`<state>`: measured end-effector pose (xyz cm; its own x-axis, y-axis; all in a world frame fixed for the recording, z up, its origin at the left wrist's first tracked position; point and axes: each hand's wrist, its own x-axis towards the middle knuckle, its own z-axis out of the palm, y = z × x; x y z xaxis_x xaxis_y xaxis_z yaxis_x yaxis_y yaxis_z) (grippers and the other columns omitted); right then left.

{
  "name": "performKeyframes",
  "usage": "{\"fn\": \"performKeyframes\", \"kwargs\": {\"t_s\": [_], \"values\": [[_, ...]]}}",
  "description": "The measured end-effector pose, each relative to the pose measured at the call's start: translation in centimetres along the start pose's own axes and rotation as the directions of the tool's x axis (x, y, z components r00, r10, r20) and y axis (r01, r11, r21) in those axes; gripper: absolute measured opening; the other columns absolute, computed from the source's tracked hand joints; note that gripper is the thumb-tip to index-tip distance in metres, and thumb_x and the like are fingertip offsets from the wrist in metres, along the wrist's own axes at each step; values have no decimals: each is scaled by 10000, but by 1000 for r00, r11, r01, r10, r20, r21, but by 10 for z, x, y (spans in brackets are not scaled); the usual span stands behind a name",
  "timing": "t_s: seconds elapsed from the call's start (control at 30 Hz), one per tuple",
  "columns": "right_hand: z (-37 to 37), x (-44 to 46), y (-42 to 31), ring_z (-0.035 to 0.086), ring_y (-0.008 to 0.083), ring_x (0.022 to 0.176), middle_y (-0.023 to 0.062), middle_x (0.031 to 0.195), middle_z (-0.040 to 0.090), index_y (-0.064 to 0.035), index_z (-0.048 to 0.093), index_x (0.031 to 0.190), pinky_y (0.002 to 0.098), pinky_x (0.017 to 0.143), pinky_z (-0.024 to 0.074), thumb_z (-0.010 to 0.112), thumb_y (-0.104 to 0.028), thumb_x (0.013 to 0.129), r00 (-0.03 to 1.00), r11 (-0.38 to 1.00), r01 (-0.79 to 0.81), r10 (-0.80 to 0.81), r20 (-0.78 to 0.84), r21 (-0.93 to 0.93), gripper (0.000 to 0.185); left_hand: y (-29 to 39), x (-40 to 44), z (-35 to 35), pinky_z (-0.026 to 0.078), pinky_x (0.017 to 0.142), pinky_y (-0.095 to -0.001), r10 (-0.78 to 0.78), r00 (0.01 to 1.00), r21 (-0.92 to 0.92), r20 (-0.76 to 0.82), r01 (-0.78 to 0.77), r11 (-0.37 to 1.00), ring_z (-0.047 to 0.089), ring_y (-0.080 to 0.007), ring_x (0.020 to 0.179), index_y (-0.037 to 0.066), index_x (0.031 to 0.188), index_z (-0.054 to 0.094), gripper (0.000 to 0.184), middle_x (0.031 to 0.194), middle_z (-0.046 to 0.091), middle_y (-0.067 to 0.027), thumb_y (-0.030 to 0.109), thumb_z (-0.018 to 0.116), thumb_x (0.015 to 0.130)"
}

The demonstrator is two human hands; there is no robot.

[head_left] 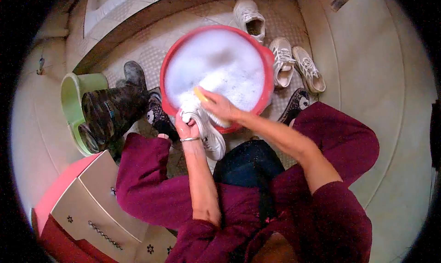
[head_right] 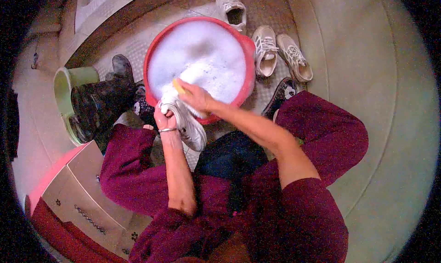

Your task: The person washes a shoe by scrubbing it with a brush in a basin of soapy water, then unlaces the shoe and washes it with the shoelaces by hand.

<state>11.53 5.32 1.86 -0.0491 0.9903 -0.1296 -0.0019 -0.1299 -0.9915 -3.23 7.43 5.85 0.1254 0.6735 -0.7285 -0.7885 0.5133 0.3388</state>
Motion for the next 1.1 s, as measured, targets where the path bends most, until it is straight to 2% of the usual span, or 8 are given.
{"fn": "performKeyframes", "kwargs": {"t_s": [0.23, 0.27, 0.57, 0.6, 0.83, 0.9, 0.93, 1.1], "values": [[27, -60, -25, 494, 338, 993, 223, 1102, 499, -82, 296, 1338, 370, 884, 368, 504, -301, 813, 963, 947, -223, 251, 100, -229, 606, 9, 1, -7, 275, 325, -153, 80, 982, 38, -172, -75, 996, 344, -58, 355, 40, 809, 531, 193, 575, 499, 7, 151, 383, 864], [26, -42, -26, 504, 349, 942, 225, 1043, 513, -115, 297, 1344, 385, 850, 384, 508, -320, 808, 929, 887, -314, 361, 85, -339, 611, 13, 7, -13, 281, 334, -160, -64, 998, -281, -1, 61, 958, 354, -61, 371, 37, 820, 531, 200, 598, 508, 6, 165, 386, 871], [32, 3, -16, 506, 390, 904, 261, 965, 530, -125, 327, 1316, 422, 785, 396, 482, -296, 825, 955, 922, -294, 292, -46, -251, 543, 21, 25, -43, 306, 397, -215, -51, 995, -195, 85, 67, 978, 289, -89, 373, 34, 776, 543, 203, 555, 462, 8, 153, 390, 837], [37, -26, -1, 513, 388, 890, 264, 963, 534, -119, 320, 1319, 425, 787, 397, 477, -289, 827, 977, 961, -200, 179, -118, -193, 544, 16, 15, -8, 312, 398, -216, -18, 969, -118, -245, -11, 993, 260, -91, 348, 29, 752, 542, 204, 526, 451, 8, 164, 411, 833], [32, 47, -8, 504, 385, 994, 263, 1057, 526, -92, 304, 1329, 418, 872, 385, 492, -303, 811, 918, 903, -367, 391, 72, -223, 591, 31, 26, -45, 398, 450, -203, -123, 986, -362, 113, 157, 919, 435, -98, 483, 47, 763, 538, 196, 625, 505, -12, 198, 453, 855], [35, 49, 1, 495, 371, 1028, 254, 1094, 517, -86, 307, 1326, 400, 894, 376, 492, -317, 813, 909, 895, -404, 416, 29, -188, 593, 14, 4, 16, 432, 580, -273, 4, 964, -81, -266, -26, 996, 482, -139, 578, 60, 831, 550, 225, 648, 547, -30, 272, 481, 858], [32, 48, 5, 486, 357, 1063, 245, 1131, 507, -79, 311, 1324, 382, 917, 366, 491, -332, 816, 892, 878, -448, 452, -17, -168, 595, 17, 2, 0, 441, 730, -326, -109, 964, -78, 242, 132, 988, 536, -169, 705, 85, 949, 562, 291, 762, 587, -33, 355, 517, 850], [42, 22, 21, 455, 311, 1133, 216, 1239, 449, -121, 317, 1328, 331, 952, 341, 467, -376, 832, 948, 947, -303, 311, -68, 105, 577, 1, -26, -3, 417, 796, -325, 118, 993, 744, 13, -88, 662, 518, -179, 928, -7, 1098, 501, 397, 1016, 556, -60, 258, 590, 816]]}}
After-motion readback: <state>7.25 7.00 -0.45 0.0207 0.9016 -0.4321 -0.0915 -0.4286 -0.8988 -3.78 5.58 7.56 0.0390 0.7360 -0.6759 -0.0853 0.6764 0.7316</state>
